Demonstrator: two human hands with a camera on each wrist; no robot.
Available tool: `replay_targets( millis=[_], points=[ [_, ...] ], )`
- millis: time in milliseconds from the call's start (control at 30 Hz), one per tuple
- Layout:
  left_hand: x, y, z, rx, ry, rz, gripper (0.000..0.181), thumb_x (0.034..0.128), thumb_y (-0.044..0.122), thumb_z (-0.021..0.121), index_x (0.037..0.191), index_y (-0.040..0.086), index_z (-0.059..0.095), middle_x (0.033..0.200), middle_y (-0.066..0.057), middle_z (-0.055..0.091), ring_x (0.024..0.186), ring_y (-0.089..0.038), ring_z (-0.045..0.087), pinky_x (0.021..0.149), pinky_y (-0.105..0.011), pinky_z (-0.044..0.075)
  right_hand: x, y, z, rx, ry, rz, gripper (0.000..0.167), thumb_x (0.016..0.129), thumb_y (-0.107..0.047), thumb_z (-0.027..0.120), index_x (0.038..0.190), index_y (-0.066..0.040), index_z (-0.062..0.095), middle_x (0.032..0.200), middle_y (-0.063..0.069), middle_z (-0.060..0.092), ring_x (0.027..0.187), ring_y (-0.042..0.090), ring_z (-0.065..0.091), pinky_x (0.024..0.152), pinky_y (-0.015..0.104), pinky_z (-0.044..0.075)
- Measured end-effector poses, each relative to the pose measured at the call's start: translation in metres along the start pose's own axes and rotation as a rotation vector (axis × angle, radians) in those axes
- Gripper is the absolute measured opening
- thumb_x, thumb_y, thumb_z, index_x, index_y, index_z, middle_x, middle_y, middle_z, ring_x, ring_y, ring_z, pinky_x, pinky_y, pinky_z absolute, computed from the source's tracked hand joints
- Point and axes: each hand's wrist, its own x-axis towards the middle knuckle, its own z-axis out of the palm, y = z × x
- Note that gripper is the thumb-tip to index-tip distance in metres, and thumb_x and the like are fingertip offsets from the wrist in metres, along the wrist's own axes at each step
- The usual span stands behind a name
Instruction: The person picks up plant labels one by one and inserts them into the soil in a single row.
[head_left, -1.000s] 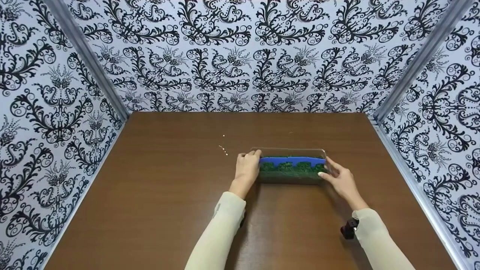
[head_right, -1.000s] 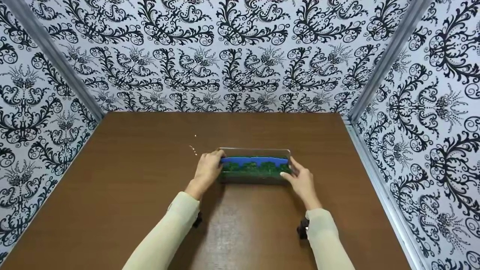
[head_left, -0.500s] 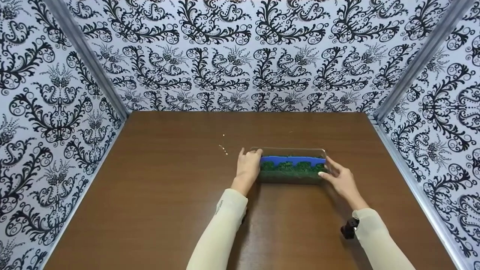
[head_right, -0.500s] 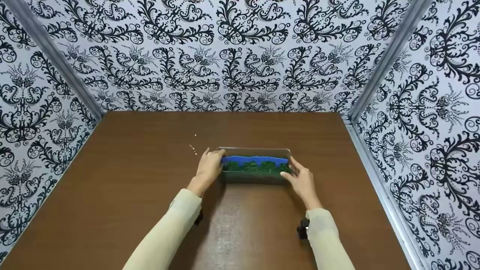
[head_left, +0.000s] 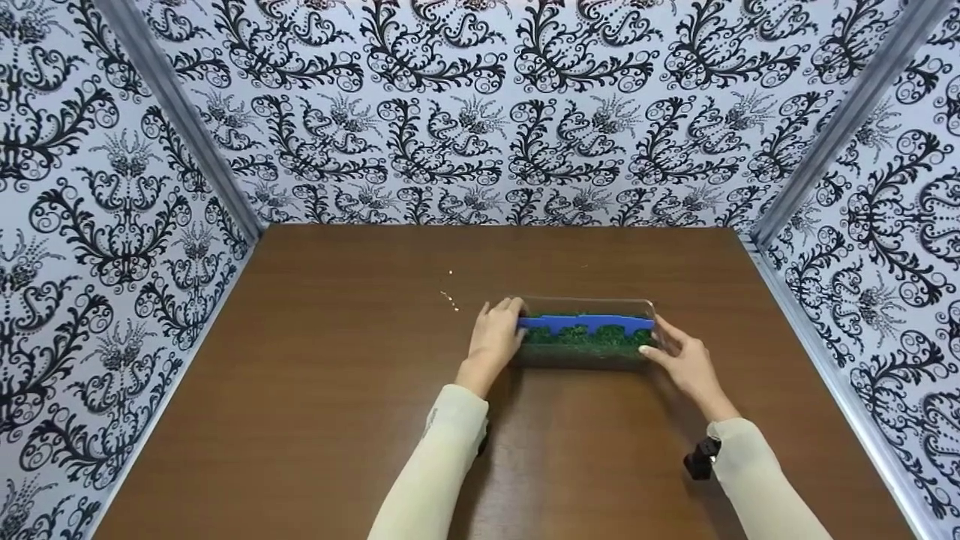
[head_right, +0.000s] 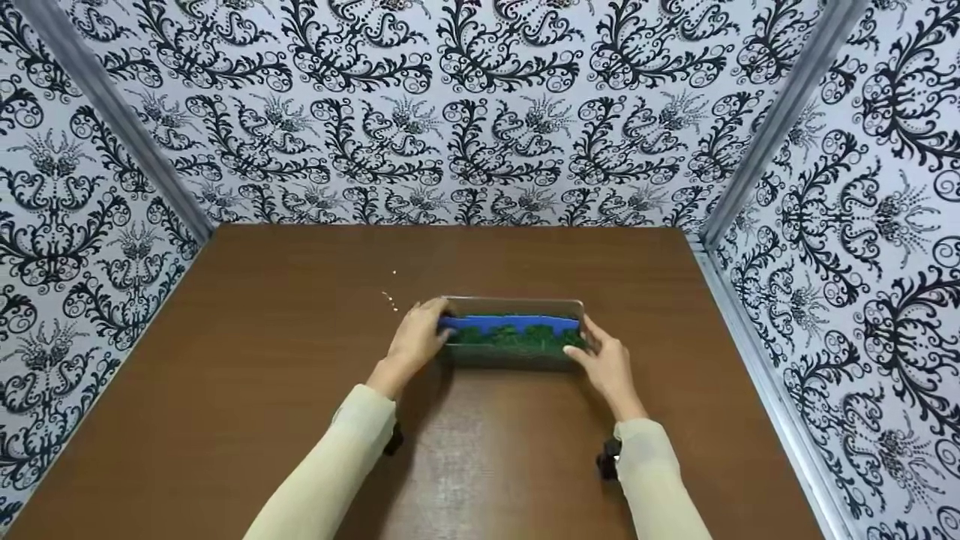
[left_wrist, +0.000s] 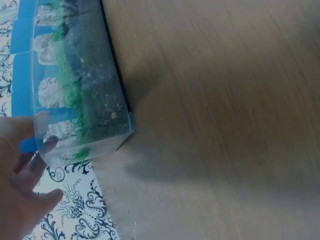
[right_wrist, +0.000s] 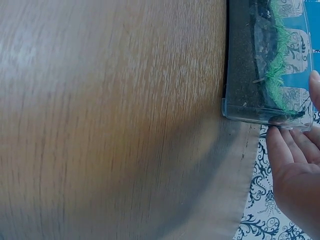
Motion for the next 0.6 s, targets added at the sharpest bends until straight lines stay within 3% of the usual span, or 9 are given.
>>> replay_targets(
  millis=[100, 400, 600],
  points=[
    [0.0, -0.001, -0.004, -0.021, -0.009, 0.0, 0.028, 0.0901, 0.024, 0.075, 0.114, 0.018, 0.062, 0.118, 0.0, 0.068, 0.118, -0.02, 0.065, 0.116, -0.049, 0.039, 0.002, 0.001, -0.003, -0.015, -0.002, -0.008, 0.07, 0.095, -0.031, 0.068, 0.153, -0.007, 0.037, 0.145, 0.024, 0.05, 0.134, 0.037, 0.051, 0.106, 0.043, 0.046],
    [-0.002, -0.006, -0.015, -0.053, -0.023, 0.004, 0.042, 0.0891, 0.036, 0.075, 0.125, 0.02, 0.061, 0.129, 0.002, 0.065, 0.126, -0.021, 0.059, 0.118, -0.052, 0.033, 0.008, -0.004, -0.015, -0.133, -0.038, -0.006, 0.075, 0.093, -0.035, 0.071, 0.152, -0.003, 0.038, 0.149, 0.028, 0.044, 0.136, 0.045, 0.046, 0.108, 0.058, 0.042],
    [0.0, -0.005, -0.024, -0.012, -0.028, 0.007, 0.057, 0.0901, 0.043, 0.072, 0.139, 0.02, 0.055, 0.147, 0.001, 0.055, 0.139, -0.021, 0.049, 0.119, -0.054, 0.031, 0.015, -0.013, -0.024, -0.209, -0.003, -0.084, 0.086, 0.09, -0.044, 0.072, 0.153, 0.0, 0.033, 0.155, 0.029, 0.036, 0.143, 0.049, 0.033, 0.115, 0.063, 0.029]
  ],
)
